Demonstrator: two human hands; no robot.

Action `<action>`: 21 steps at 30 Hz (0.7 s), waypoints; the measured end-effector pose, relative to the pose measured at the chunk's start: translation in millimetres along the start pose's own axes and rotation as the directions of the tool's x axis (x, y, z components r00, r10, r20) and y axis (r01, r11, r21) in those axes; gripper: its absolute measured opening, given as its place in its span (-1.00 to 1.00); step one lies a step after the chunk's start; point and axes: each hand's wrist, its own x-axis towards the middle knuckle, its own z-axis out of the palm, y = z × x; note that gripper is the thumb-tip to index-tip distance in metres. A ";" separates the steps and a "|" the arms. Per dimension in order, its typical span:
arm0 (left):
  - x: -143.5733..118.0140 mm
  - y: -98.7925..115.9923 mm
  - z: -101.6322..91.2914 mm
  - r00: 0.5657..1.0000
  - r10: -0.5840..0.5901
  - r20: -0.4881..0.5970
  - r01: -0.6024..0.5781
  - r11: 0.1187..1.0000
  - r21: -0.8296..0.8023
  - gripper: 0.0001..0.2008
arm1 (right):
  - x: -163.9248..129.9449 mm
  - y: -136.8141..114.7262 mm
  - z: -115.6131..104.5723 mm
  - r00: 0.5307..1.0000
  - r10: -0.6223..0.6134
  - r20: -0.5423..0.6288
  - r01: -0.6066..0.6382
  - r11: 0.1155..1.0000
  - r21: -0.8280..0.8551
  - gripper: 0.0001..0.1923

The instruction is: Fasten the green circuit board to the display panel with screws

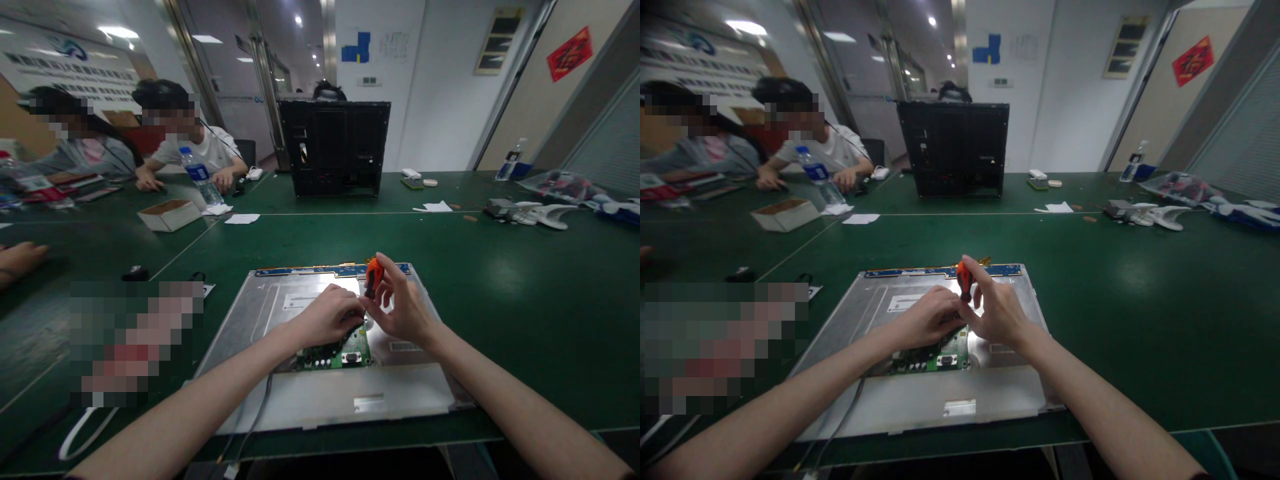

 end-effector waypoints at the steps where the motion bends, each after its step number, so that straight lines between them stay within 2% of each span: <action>1: 0.1 0.5 -0.2 1.000 0.001 0.001 -0.001 1.000 0.001 -0.95 | 0.2 -0.7 -0.3 1.000 0.003 0.001 -0.003 1.000 0.003 -0.20; 21: 0.5 -2.4 0.5 1.000 0.008 0.008 -0.008 1.000 0.015 -0.94 | -0.3 0.6 1.9 0.999 -0.043 -0.017 0.042 0.999 -0.029 -0.25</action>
